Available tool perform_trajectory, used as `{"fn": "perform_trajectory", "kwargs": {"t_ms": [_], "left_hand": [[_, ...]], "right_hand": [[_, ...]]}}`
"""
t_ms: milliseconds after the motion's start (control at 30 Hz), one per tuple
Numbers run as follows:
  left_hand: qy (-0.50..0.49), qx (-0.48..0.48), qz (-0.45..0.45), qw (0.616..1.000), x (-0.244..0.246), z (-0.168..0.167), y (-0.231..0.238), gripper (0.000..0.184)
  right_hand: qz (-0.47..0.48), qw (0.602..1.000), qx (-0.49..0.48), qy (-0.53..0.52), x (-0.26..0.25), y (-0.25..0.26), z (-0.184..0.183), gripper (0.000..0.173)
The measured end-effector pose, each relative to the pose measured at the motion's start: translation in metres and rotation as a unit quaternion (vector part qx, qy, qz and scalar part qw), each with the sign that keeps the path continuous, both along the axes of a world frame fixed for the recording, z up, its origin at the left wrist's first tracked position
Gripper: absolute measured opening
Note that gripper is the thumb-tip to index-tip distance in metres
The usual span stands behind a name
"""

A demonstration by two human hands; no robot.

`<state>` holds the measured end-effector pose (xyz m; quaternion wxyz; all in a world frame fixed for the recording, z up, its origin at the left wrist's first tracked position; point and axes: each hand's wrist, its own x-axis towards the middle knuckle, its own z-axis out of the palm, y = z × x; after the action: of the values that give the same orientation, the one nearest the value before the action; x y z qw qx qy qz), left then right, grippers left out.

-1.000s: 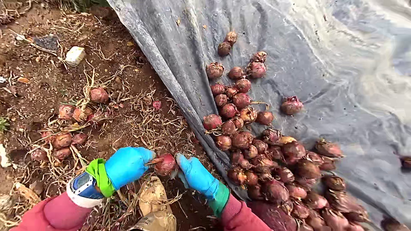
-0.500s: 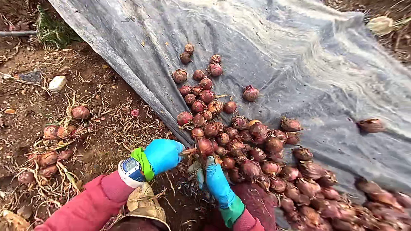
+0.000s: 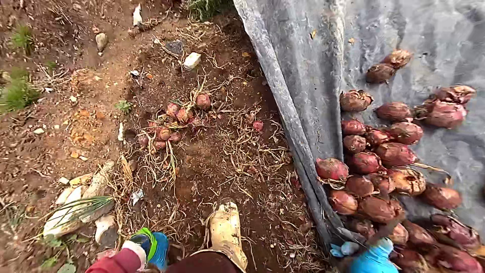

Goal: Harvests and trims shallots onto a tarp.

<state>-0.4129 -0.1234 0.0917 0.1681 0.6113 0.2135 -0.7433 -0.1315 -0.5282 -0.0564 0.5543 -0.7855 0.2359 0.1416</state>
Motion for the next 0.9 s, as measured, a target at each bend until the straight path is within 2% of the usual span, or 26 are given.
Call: {"fn": "perform_trajectory", "kwargs": {"t_ms": [33,67,133,200,233,300,333,367,400,433,467,500,533,567,600,633,667,733,800,867,900], "left_hand": [[-0.147,0.031,0.075,0.986,-0.019,-0.035,0.041,0.053],[-0.226,0.087,0.165,0.956,-0.022,-0.061,0.068,0.057],[-0.33,0.258,0.298,0.858,0.017,-0.082,0.108,0.05],[-0.412,0.378,0.301,0.773,0.067,-0.096,0.146,0.042],[-0.441,0.407,0.287,0.746,0.089,-0.108,0.165,0.043],[-0.467,0.448,0.239,0.724,0.125,-0.139,0.19,0.057],[-0.473,0.457,0.214,0.722,0.143,-0.143,0.189,0.065],[-0.444,0.448,0.212,0.747,0.168,-0.124,0.179,0.066],[-0.34,0.394,0.232,0.822,0.2,-0.082,0.17,0.065],[-0.282,0.369,0.237,0.853,0.22,-0.056,0.163,0.06],[-0.255,0.357,0.241,0.866,0.228,-0.045,0.161,0.058],[-0.256,0.356,0.234,0.868,0.222,-0.051,0.167,0.057],[-0.287,0.374,0.219,0.854,0.203,-0.076,0.178,0.057],[-0.361,0.432,0.186,0.805,0.175,-0.12,0.19,0.055],[-0.37,0.446,0.164,0.798,0.157,-0.148,0.203,0.056],[-0.358,0.437,0.149,0.812,0.146,-0.16,0.211,0.056],[-0.357,0.421,0.133,0.823,0.14,-0.162,0.214,0.056],[-0.417,0.388,0.116,0.814,0.136,-0.15,0.201,0.056],[-0.497,0.315,0.173,0.79,0.147,-0.122,0.16,0.057],[-0.525,0.22,0.219,0.792,0.163,-0.093,0.103,0.057],[-0.531,0.178,0.208,0.802,0.172,-0.082,0.073,0.055]], "right_hand": [[-0.008,1.0,0.0,-0.005,0.002,-0.004,-0.003,0.075],[-0.012,1.0,-0.004,-0.013,0.006,-0.014,-0.007,0.075],[-0.009,0.999,0.013,-0.036,0.031,-0.04,-0.03,0.07],[0.007,0.998,0.048,-0.036,0.048,-0.054,-0.04,0.074],[0.007,0.999,0.042,-0.032,0.048,-0.043,-0.027,0.074],[0.026,0.999,-0.012,-0.034,0.039,-0.013,0.014,0.067],[0.041,0.998,-0.02,-0.041,0.033,-0.001,0.03,0.063],[0.052,0.997,-0.014,-0.047,0.025,0.007,0.04,0.061],[0.061,0.997,0.0,-0.051,0.016,0.016,0.048,0.061],[0.072,0.996,0.028,-0.048,0.008,0.026,0.053,0.063],[0.086,0.994,0.054,-0.034,0.0,0.038,0.056,0.067],[0.104,0.991,0.081,-0.012,-0.008,0.051,0.054,0.072],[0.129,0.987,0.098,0.009,-0.015,0.066,0.051,0.075],[0.151,0.981,0.116,0.032,-0.023,0.08,0.045,0.081],[0.175,0.975,0.126,0.052,-0.029,0.094,0.04,0.085],[0.198,0.969,0.133,0.067,-0.035,0.107,0.034,0.086],[0.218,0.962,0.144,0.082,-0.04,0.117,0.029,0.088],[0.258,0.943,0.173,0.122,-0.045,0.138,0.021,0.093],[0.304,0.913,0.2,0.184,-0.046,0.157,0.014,0.097],[0.34,0.876,0.247,0.235,-0.048,0.171,0.012,0.096],[0.356,0.862,0.273,0.236,-0.047,0.177,0.015,0.095]]}}
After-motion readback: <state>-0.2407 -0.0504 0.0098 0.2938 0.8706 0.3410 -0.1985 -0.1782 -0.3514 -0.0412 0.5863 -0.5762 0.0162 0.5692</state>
